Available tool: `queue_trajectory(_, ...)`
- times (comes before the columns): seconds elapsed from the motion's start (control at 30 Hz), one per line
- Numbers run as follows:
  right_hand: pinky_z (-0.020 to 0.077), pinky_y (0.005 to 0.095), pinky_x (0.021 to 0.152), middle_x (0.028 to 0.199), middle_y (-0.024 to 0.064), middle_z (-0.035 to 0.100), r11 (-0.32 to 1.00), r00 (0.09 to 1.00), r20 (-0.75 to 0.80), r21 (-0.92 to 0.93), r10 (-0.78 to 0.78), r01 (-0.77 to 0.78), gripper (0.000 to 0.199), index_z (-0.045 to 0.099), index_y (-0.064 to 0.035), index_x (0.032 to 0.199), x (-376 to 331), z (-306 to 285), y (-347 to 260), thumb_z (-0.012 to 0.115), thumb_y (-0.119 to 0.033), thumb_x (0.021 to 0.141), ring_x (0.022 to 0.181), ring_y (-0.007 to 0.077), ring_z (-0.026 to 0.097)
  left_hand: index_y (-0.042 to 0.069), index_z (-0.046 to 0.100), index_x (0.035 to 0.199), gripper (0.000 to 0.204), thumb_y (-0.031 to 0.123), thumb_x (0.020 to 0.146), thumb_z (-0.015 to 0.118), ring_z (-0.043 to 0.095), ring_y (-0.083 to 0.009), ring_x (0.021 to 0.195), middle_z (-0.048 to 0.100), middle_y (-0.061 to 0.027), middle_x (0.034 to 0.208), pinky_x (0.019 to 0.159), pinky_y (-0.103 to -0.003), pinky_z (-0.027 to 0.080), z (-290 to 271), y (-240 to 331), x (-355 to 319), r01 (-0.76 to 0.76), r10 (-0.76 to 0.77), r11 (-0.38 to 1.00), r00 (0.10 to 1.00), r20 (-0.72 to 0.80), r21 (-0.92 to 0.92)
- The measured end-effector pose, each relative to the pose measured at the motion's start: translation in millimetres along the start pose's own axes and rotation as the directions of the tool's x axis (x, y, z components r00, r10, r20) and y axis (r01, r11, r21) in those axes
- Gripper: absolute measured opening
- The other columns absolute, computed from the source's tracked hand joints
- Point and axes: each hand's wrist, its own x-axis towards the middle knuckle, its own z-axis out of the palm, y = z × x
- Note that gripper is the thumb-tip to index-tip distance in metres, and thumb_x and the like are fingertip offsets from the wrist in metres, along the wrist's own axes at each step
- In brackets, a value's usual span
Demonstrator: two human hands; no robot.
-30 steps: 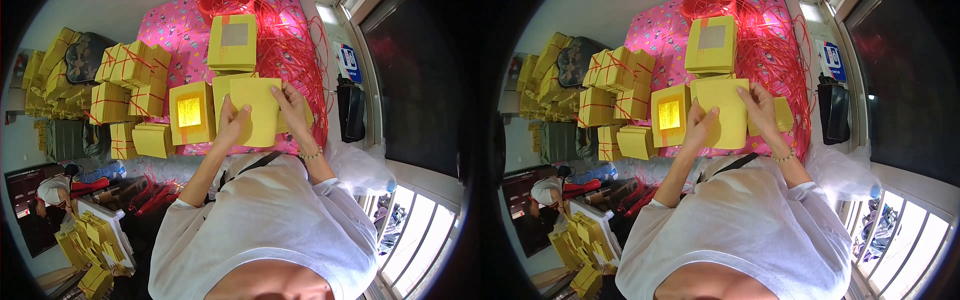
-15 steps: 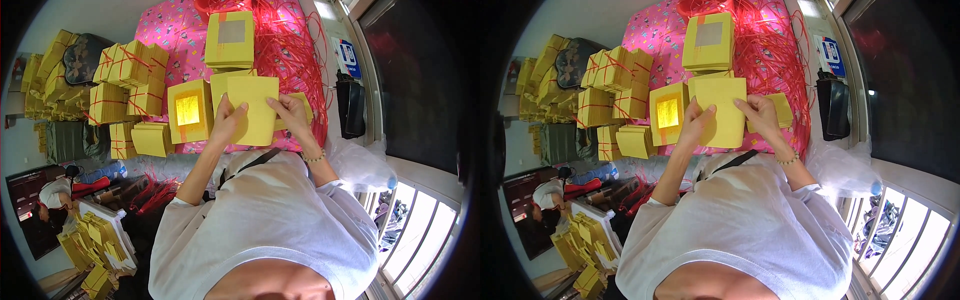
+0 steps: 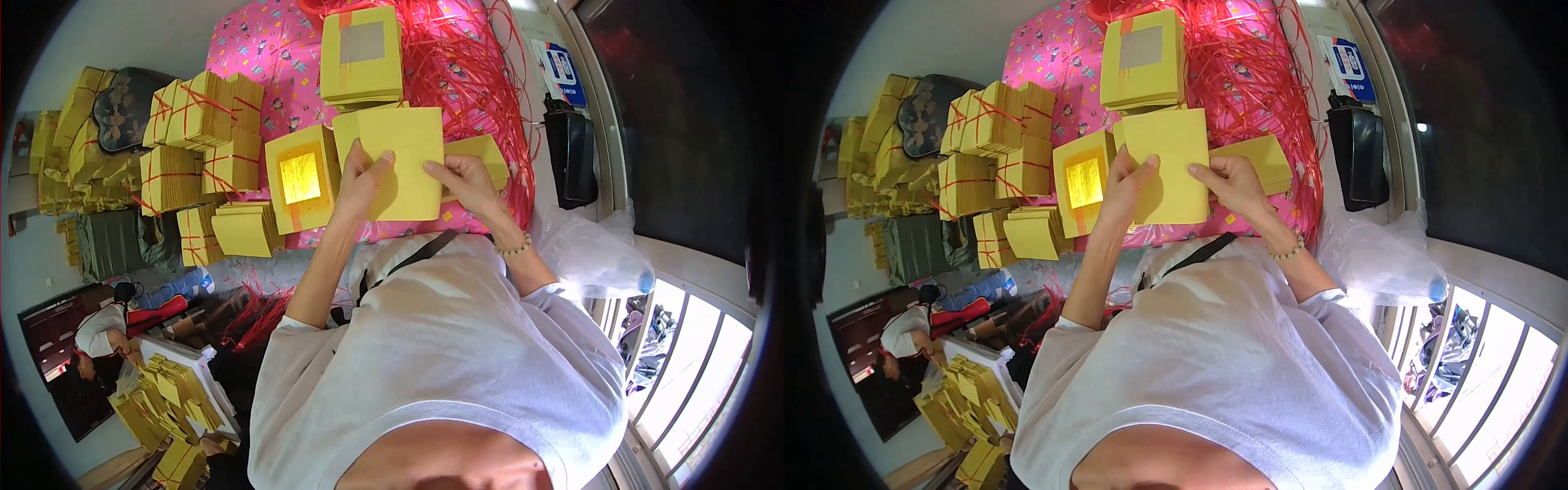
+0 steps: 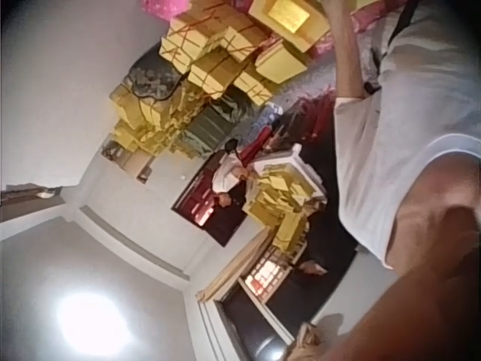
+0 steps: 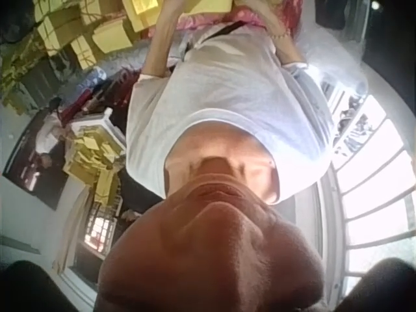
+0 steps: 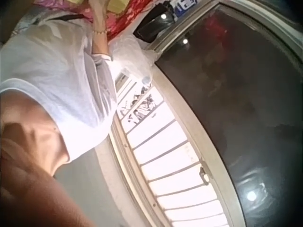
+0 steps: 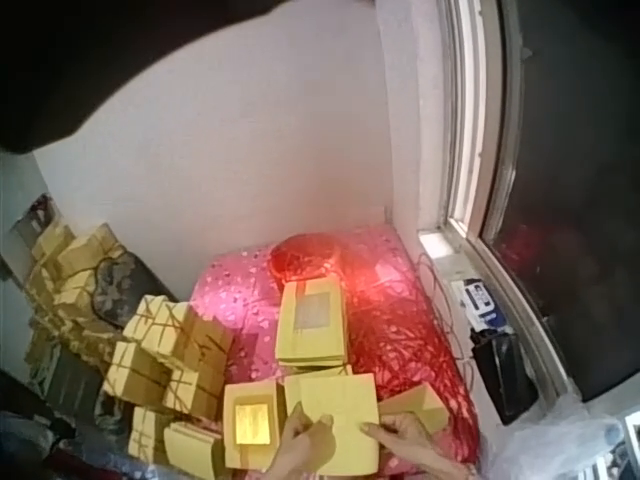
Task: Counting and organizing stacks of yellow paper slips on a table.
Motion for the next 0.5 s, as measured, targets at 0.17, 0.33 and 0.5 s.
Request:
queue_trajectory(0.17, 0.0412, 0.0189, 0.045, 0.069, 0.0000, 0.062, 0.996, 0.998, -0.039, 0.081, 0.040, -0.036, 0.030, 0.067, 0.0024, 0.091, 1.4, 1.6, -3.7, 0.063, -0.027, 0.088, 0.053, 0.0037, 0.052, 0.001, 0.047, 0.122, 0.035, 0.010, 0.089, 0.057, 0.056, -0.0153, 0.103, 0.059, -0.0078, 0.114, 0.087, -0.030, 0.044, -3.6, -7.1, 14.1, 0.021, -0.020, 1.000, 0.999, 0.030, -0.022)
queue_trajectory(0.33, 0.0444, 0.0198, 0.048, 0.070, 0.0007, 0.063, 1.000, 0.999, -0.042, 0.007, 0.025, -0.024, 0.030, 0.067, 0.0032, 0.092, 1.7, -5.9, 8.7, 0.063, -0.027, 0.089, 0.057, 0.0044, 0.055, 0.001, 0.048, 0.121, 0.034, 0.011, 0.089, 0.057, 0.057, -0.0160, 0.103, 0.059, -0.0083, 0.114, 0.087, -0.030, 0.045, -1.1, -8.3, 22.7, 0.052, -0.051, 0.998, 0.997, 0.050, -0.034)
queue_trajectory(0.5, 0.0478, 0.0211, 0.053, 0.073, 0.0016, 0.064, 0.991, 0.994, -0.063, 0.108, 0.092, -0.085, 0.031, 0.066, 0.0036, 0.093, -8.1, -0.6, -5.1, 0.062, -0.027, 0.089, 0.062, 0.0049, 0.057, 0.001, 0.048, 0.113, 0.028, 0.009, 0.088, 0.058, 0.058, -0.0160, 0.094, 0.059, -0.0089, 0.105, 0.079, -0.030, 0.047, -4.7, -10.4, 32.0, 0.067, -0.066, 0.997, 0.998, 0.024, -0.044)
